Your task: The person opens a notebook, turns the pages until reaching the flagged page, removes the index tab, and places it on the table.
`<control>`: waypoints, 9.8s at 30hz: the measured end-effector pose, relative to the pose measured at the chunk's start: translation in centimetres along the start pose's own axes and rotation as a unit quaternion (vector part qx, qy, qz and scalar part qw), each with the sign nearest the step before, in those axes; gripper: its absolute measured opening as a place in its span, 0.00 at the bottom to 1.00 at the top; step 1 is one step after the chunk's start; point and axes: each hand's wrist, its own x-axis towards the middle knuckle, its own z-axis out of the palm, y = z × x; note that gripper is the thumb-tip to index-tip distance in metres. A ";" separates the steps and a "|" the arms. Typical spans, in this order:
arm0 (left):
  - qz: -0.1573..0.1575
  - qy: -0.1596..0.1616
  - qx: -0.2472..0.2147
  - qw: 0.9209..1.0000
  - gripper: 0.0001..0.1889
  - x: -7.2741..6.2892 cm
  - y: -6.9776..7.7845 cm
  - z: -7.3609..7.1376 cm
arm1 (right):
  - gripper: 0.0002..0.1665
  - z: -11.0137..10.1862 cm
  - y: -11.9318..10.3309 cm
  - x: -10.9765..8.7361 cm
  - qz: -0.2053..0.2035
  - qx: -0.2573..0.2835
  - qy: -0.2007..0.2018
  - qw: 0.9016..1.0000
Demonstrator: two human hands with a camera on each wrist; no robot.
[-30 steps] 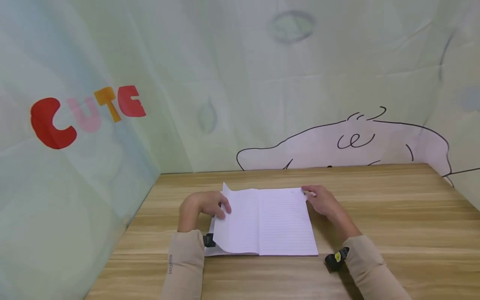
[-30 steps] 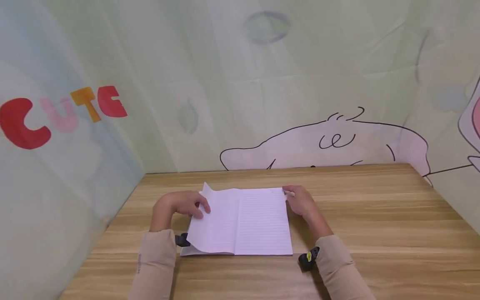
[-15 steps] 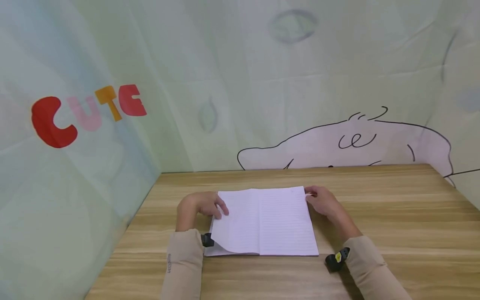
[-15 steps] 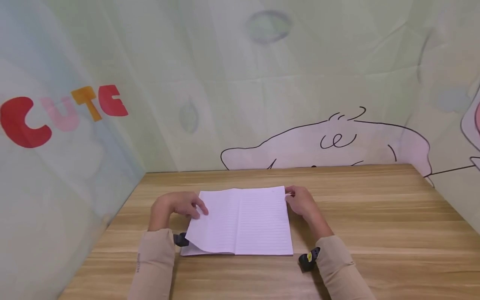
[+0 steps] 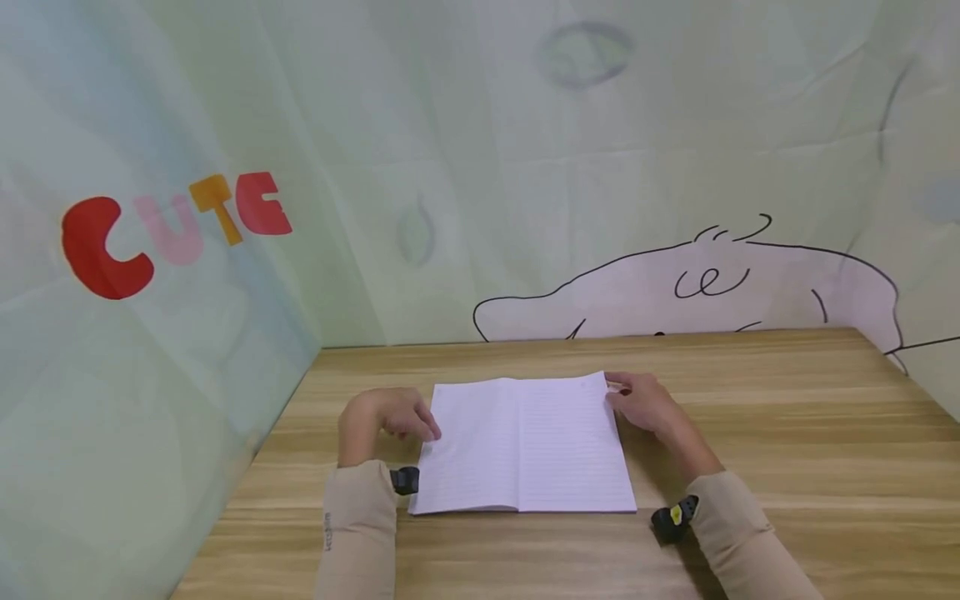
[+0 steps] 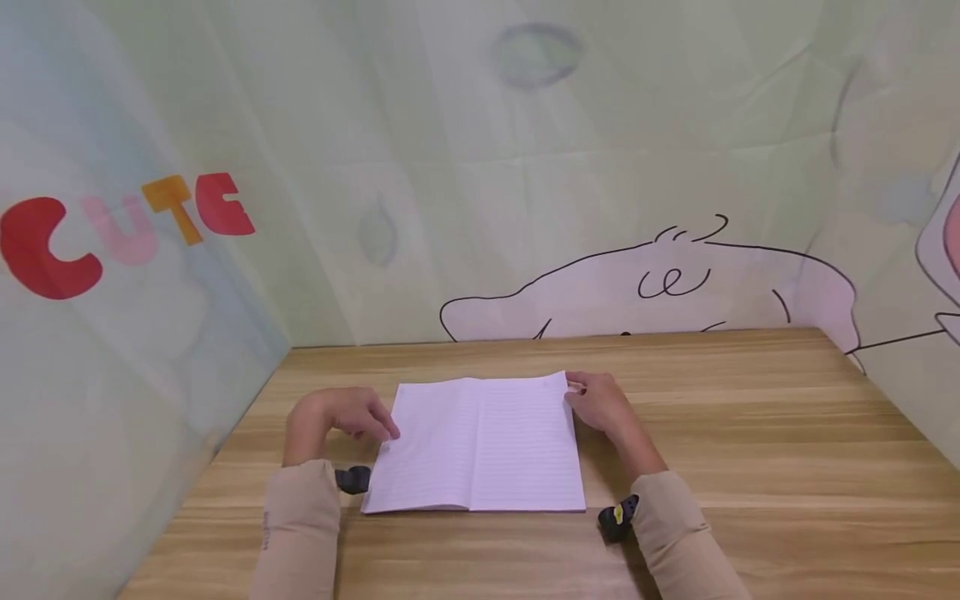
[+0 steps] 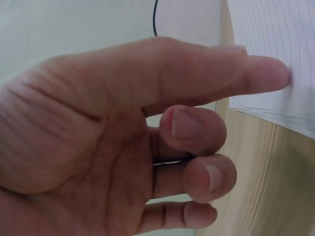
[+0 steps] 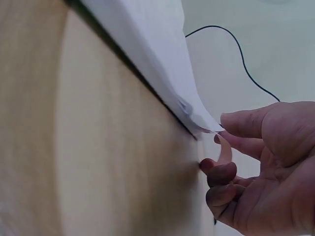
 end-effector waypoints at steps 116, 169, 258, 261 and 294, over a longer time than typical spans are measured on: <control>0.286 0.080 0.076 0.952 0.22 1.8 9.9 2.8 | 0.18 -0.8 -3.0 -2.1 -0.132 0.143 -0.198 0.961; 0.204 0.091 -0.015 0.975 0.17 -2.0 5.2 -0.5 | 0.25 -1.4 -2.0 -2.1 -0.026 -0.007 -0.103 0.994; -0.051 0.027 0.009 0.998 0.10 0.6 1.2 0.1 | 0.51 0.0 -1.2 -1.5 0.010 -0.106 -0.120 0.987; -0.054 0.019 0.006 0.998 0.12 0.6 1.2 0.1 | 0.46 -0.1 -1.4 -1.6 0.001 -0.124 -0.113 0.986; -0.078 0.010 -0.056 0.995 0.11 0.2 2.1 1.3 | 0.21 0.4 -1.9 -1.9 -0.055 -0.090 -0.069 0.992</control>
